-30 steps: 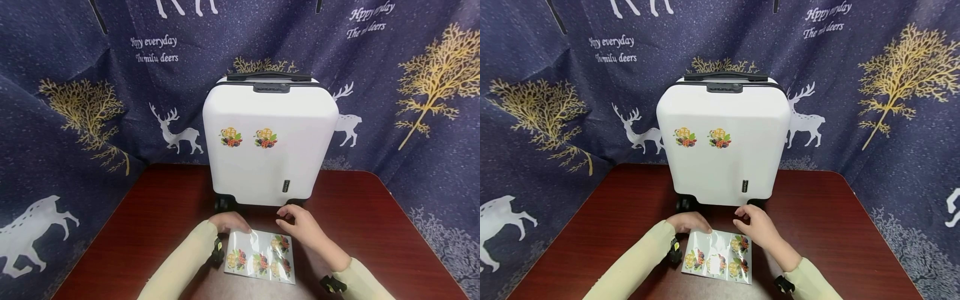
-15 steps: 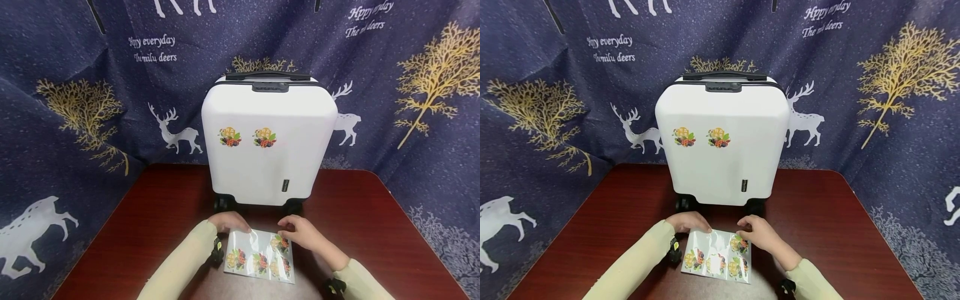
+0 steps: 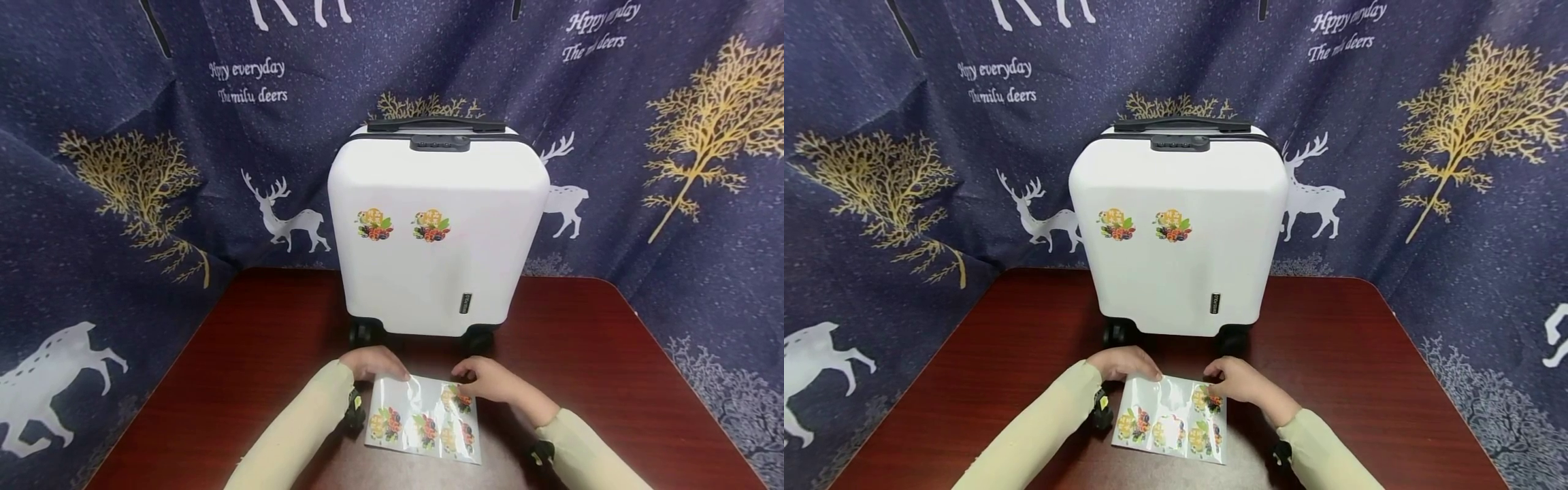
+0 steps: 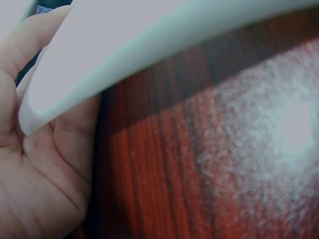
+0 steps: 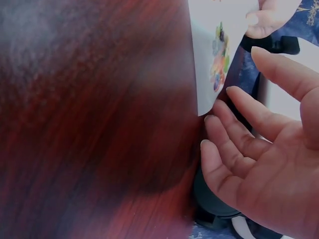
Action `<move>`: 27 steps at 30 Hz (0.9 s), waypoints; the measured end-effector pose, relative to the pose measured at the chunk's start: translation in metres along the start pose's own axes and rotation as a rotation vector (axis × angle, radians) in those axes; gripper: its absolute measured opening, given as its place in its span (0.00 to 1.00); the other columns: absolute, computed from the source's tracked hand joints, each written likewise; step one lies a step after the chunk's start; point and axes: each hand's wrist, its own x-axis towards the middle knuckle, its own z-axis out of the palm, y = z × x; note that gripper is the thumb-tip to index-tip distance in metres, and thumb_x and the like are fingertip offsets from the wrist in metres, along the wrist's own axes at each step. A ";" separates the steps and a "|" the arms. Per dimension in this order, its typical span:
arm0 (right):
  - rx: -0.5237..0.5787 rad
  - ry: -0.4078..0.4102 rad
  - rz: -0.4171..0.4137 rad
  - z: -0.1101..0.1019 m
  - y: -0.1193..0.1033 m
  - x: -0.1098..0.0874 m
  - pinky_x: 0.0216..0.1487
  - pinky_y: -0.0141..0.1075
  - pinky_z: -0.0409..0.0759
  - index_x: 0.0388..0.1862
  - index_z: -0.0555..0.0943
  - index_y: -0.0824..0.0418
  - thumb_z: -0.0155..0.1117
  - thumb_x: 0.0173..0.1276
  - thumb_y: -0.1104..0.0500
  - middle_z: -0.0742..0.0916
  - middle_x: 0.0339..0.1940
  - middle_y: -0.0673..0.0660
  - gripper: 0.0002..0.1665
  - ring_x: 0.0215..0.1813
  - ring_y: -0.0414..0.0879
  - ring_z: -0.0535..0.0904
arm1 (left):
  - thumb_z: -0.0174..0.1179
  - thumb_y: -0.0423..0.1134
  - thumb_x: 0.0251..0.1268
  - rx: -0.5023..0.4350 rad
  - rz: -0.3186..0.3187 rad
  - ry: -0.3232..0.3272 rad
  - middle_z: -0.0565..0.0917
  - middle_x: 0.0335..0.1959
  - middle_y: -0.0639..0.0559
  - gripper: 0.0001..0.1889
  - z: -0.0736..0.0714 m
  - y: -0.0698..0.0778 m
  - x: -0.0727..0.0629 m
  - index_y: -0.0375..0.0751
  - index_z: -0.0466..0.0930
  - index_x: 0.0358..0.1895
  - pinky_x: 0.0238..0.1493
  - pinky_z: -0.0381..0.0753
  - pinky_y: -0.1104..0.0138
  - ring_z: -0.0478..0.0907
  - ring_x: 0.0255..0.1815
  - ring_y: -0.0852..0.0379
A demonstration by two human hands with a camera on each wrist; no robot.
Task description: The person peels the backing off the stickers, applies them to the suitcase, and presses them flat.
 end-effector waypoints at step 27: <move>0.036 -0.053 0.012 0.008 0.009 0.013 0.33 0.30 0.76 0.33 0.86 0.64 0.68 0.66 0.66 0.87 0.28 0.52 0.02 0.31 0.37 0.74 | 0.67 0.37 0.62 0.011 -0.001 -0.006 0.89 0.33 0.47 0.14 0.000 0.005 -0.005 0.30 0.87 0.45 0.40 0.90 0.62 0.85 0.32 0.58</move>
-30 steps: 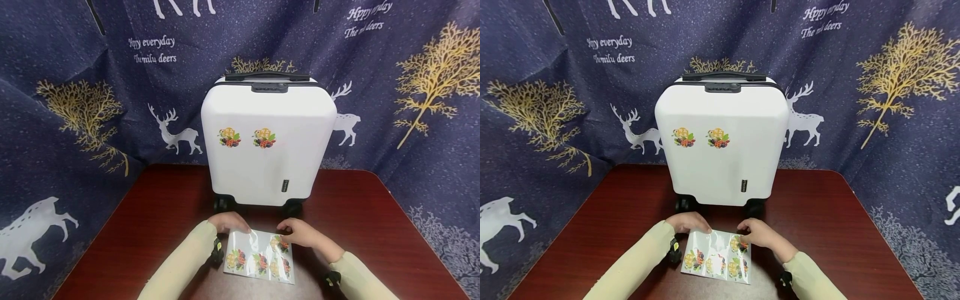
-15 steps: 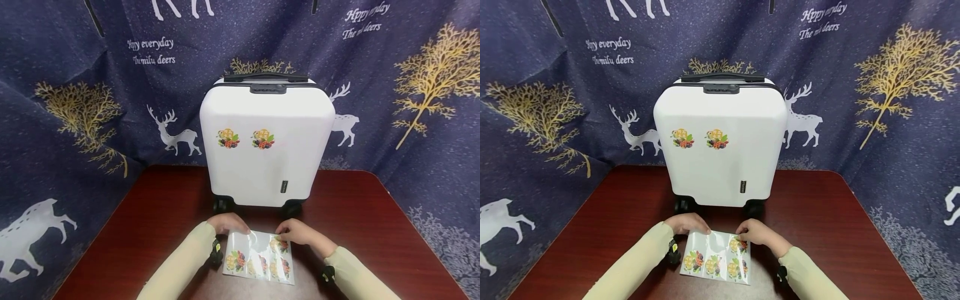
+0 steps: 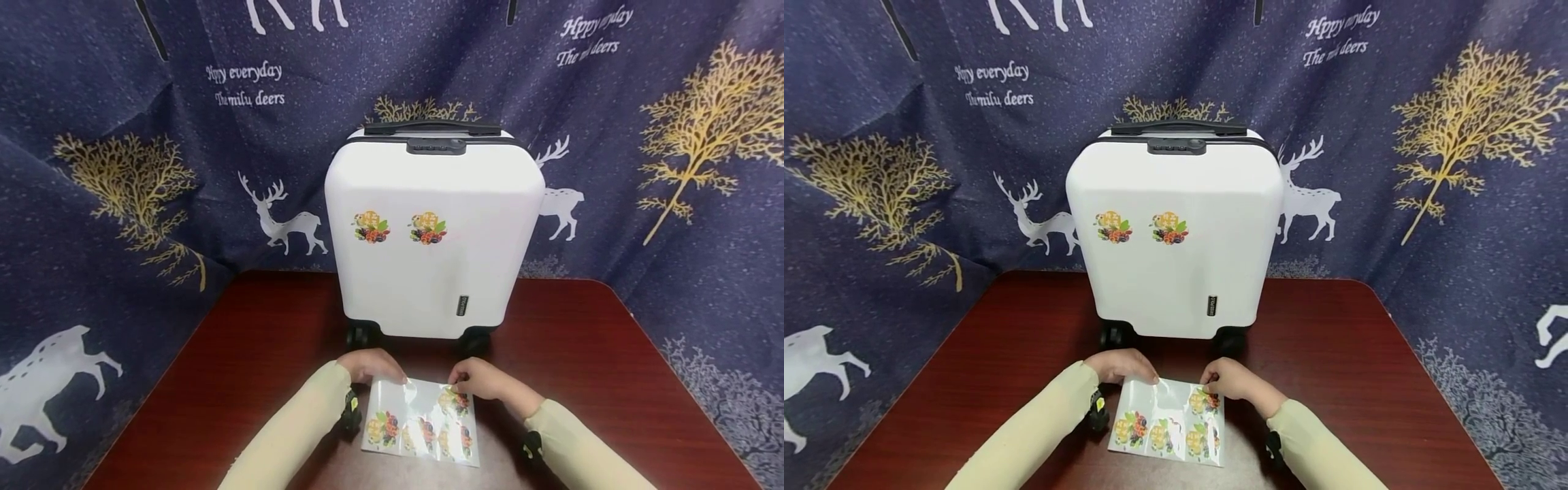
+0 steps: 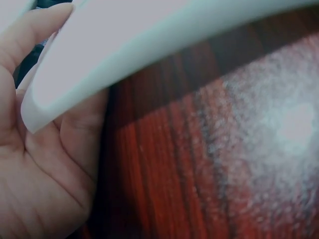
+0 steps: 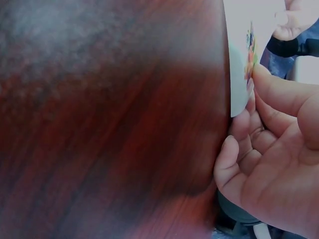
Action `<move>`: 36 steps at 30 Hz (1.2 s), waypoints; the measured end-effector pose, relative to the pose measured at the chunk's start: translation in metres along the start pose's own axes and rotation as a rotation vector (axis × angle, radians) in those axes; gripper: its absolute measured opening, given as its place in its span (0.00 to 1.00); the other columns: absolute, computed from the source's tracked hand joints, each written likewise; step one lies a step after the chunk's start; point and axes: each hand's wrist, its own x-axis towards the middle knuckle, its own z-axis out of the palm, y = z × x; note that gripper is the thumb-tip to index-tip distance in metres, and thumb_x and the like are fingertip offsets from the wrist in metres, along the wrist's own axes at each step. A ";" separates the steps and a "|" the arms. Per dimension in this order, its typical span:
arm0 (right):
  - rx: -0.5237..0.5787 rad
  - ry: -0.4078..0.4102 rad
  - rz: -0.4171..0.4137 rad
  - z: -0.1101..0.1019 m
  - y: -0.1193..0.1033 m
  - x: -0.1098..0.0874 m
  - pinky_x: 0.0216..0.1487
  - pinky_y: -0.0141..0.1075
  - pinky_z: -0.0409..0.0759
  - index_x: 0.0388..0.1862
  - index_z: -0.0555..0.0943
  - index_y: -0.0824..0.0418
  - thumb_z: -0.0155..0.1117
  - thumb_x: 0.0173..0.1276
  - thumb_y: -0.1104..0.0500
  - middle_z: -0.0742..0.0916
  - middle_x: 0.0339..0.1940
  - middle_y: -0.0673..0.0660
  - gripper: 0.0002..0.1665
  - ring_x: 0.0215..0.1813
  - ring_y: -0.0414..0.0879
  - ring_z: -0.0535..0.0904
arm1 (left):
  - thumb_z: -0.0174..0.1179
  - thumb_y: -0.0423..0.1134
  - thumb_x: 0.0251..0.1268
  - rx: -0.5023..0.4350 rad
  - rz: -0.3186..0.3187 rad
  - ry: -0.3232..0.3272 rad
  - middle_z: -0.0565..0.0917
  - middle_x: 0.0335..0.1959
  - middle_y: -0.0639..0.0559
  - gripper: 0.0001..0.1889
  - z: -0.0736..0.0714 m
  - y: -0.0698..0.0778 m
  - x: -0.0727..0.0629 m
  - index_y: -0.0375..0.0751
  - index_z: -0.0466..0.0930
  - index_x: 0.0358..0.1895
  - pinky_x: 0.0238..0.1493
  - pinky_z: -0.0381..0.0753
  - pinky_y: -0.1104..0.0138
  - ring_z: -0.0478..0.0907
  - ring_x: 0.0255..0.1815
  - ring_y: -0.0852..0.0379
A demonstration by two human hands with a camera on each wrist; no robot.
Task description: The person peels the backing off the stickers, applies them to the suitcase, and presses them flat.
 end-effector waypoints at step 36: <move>0.136 -0.053 0.039 -0.006 0.004 0.004 0.34 0.29 0.72 0.36 0.87 0.68 0.69 0.65 0.65 0.85 0.28 0.53 0.05 0.32 0.39 0.72 | 0.63 0.46 0.58 0.499 0.140 0.050 0.73 0.17 0.60 0.12 0.027 0.053 0.013 0.44 0.84 0.23 0.28 0.66 0.74 0.66 0.23 0.63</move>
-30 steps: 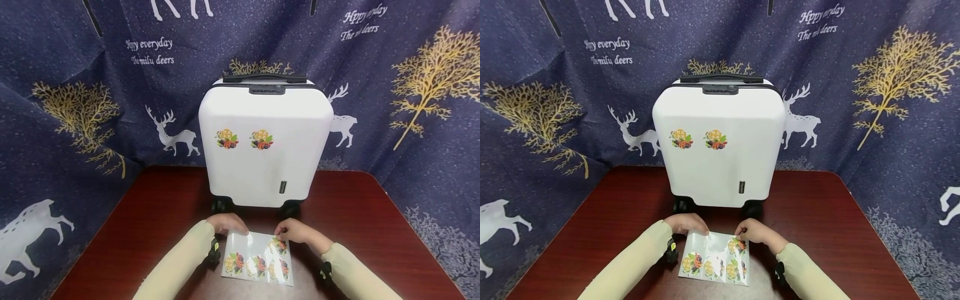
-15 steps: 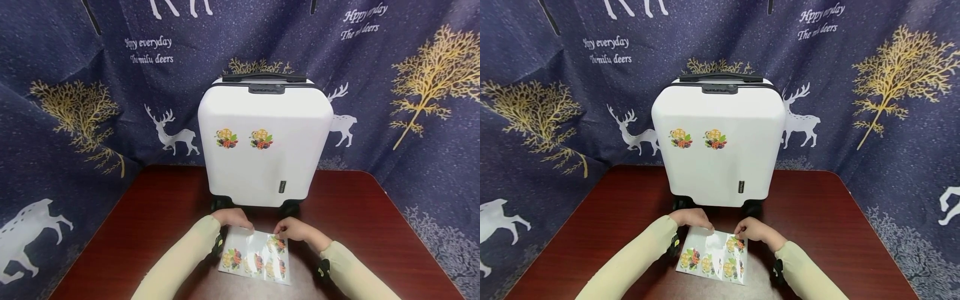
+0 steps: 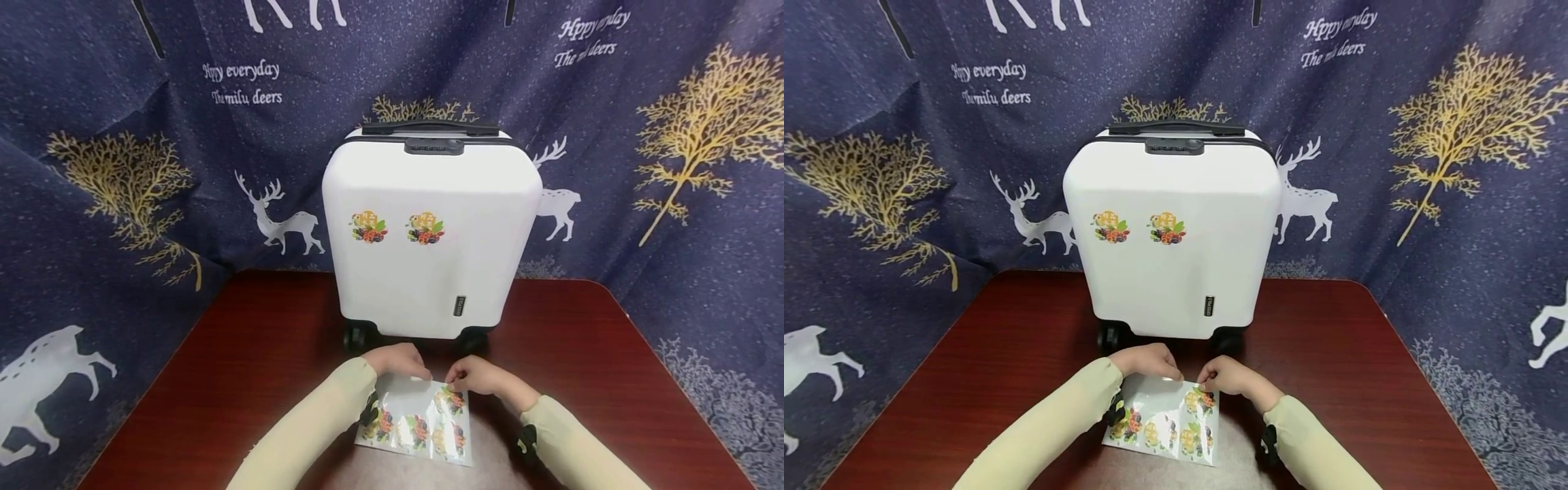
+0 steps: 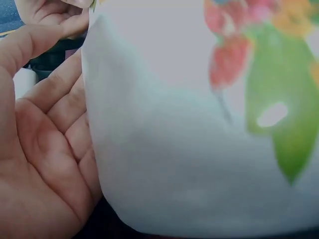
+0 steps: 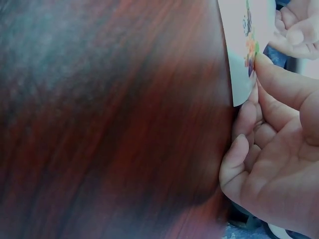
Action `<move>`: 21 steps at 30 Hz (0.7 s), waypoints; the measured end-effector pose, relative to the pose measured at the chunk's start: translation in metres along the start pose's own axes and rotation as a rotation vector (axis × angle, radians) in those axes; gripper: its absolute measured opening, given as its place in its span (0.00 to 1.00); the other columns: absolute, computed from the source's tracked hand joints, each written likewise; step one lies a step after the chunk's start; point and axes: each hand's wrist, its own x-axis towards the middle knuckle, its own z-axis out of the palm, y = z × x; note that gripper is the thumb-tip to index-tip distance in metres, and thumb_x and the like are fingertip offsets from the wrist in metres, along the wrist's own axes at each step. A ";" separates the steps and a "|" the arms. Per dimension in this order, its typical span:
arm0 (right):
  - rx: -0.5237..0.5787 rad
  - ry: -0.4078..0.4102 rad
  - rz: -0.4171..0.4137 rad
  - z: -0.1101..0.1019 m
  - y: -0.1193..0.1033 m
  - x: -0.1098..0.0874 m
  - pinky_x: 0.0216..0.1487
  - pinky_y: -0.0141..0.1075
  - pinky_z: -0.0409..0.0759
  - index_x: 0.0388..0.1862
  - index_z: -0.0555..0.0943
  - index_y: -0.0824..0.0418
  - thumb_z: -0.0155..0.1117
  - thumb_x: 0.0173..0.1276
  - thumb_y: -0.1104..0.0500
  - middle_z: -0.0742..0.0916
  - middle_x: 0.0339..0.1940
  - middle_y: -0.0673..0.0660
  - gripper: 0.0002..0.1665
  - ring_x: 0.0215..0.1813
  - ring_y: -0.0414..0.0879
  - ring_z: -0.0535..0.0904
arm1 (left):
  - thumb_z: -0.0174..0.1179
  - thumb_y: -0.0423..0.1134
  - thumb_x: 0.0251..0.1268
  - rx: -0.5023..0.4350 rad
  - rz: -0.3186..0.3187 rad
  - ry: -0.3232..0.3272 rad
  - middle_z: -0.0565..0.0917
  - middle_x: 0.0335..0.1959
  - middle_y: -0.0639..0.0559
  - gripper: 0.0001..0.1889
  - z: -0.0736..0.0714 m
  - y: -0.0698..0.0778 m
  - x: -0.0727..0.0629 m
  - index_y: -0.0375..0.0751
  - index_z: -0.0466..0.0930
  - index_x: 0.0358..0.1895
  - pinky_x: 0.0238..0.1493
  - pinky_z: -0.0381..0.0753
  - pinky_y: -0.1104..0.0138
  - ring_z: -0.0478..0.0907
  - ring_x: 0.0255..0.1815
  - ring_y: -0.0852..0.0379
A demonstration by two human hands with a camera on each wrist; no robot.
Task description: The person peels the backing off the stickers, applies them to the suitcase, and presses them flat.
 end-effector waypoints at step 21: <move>0.032 0.037 0.005 0.004 -0.003 -0.003 0.36 0.31 0.74 0.36 0.87 0.68 0.68 0.66 0.64 0.89 0.33 0.58 0.06 0.34 0.40 0.74 | 0.65 0.41 0.59 -0.041 -0.022 -0.011 0.91 0.49 0.46 0.14 0.010 0.006 0.007 0.39 0.91 0.44 0.54 0.81 0.66 0.81 0.46 0.59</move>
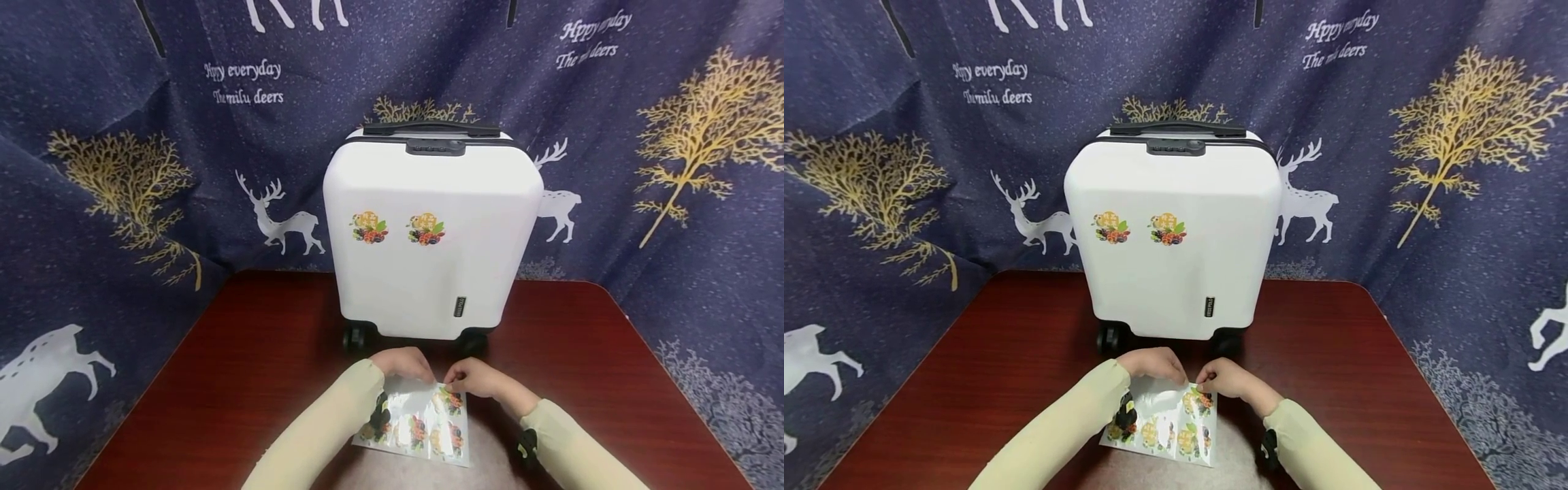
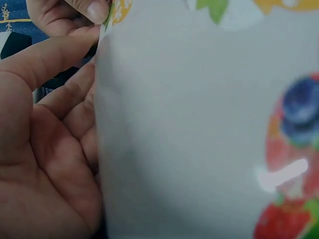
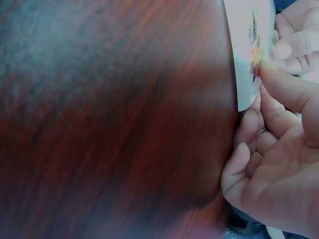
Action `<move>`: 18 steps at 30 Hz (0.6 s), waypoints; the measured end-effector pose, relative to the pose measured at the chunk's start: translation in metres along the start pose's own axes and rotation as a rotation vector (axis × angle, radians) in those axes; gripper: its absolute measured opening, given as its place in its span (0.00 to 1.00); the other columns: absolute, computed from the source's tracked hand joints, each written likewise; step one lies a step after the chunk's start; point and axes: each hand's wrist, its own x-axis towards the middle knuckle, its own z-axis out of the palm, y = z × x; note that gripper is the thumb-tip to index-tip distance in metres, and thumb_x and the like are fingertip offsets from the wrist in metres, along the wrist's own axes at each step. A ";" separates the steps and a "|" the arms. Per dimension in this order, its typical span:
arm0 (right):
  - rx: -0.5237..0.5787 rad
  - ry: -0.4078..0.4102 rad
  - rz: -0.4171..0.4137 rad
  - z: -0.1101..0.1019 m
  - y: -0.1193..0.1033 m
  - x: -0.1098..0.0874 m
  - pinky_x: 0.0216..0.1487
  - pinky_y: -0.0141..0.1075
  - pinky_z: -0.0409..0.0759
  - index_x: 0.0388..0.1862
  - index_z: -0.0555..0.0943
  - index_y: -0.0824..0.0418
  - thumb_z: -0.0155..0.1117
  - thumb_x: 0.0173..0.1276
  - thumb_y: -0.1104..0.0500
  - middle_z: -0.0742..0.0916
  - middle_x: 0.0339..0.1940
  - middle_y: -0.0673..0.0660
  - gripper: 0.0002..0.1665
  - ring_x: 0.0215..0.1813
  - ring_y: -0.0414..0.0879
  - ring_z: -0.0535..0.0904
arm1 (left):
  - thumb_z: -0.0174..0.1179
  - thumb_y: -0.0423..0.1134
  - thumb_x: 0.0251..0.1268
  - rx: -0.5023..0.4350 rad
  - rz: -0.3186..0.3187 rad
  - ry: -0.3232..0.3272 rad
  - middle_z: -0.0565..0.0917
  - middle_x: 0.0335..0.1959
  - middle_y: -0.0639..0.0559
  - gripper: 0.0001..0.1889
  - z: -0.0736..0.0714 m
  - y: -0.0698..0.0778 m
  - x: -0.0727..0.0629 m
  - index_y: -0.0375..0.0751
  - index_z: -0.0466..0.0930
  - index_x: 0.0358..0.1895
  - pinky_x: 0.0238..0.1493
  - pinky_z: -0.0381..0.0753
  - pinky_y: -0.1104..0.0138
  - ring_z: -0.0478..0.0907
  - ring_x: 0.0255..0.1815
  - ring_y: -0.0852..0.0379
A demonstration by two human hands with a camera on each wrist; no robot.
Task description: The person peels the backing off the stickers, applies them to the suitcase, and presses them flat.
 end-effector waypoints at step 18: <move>-0.013 -0.032 -0.066 -0.004 -0.003 0.004 0.36 0.29 0.77 0.39 0.85 0.67 0.71 0.64 0.62 0.89 0.33 0.56 0.09 0.35 0.37 0.76 | 0.63 0.42 0.66 0.010 -0.018 -0.110 0.89 0.54 0.48 0.15 -0.005 0.001 -0.001 0.40 0.89 0.50 0.61 0.77 0.66 0.80 0.52 0.57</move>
